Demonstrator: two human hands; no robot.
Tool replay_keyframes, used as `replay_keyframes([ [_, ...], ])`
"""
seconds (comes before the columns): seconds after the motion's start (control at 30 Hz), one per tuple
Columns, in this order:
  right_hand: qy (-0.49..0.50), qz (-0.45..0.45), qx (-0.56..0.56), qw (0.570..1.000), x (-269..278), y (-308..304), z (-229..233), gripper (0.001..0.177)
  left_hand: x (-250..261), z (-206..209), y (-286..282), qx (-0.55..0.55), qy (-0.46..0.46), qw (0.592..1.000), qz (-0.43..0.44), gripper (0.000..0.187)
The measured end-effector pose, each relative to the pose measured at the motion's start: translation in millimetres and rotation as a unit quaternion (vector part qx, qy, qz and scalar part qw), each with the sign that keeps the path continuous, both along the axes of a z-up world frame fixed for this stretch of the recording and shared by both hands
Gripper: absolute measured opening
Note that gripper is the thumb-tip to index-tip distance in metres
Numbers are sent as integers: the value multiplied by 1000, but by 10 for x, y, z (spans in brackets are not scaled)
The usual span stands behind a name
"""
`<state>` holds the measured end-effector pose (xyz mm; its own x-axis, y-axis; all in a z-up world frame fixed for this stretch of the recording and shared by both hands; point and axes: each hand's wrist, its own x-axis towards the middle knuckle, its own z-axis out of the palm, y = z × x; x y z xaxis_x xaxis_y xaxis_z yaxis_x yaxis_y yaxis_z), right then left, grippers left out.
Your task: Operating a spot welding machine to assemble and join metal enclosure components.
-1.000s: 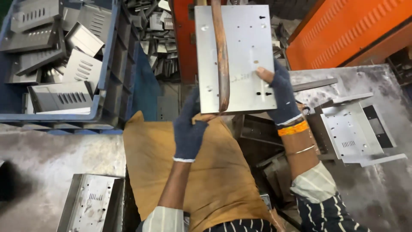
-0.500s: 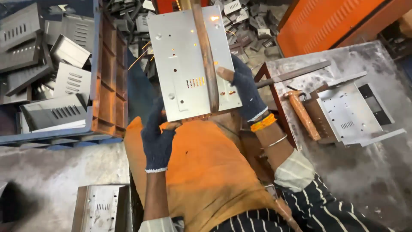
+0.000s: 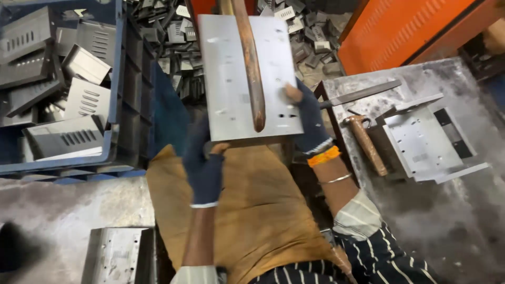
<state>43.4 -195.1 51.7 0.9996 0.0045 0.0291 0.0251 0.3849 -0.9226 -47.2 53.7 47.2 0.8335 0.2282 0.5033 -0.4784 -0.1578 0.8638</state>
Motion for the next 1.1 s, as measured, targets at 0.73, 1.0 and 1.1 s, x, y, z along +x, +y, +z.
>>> replay_keyframes([
  [0.73, -304, -126, -649, 686, -325, 234, 850, 24, 450, -109, -199, -111, 48, 954, -275, 98],
  [1.0, -338, -125, -679, 640, -469, 238, 985, 33, 366, 69, -242, -168, 97, 924, -331, 111],
  [1.1, -327, -124, -673, 651, -447, 241, 990, 34, 423, 81, -250, -173, 87, 919, -343, 111],
])
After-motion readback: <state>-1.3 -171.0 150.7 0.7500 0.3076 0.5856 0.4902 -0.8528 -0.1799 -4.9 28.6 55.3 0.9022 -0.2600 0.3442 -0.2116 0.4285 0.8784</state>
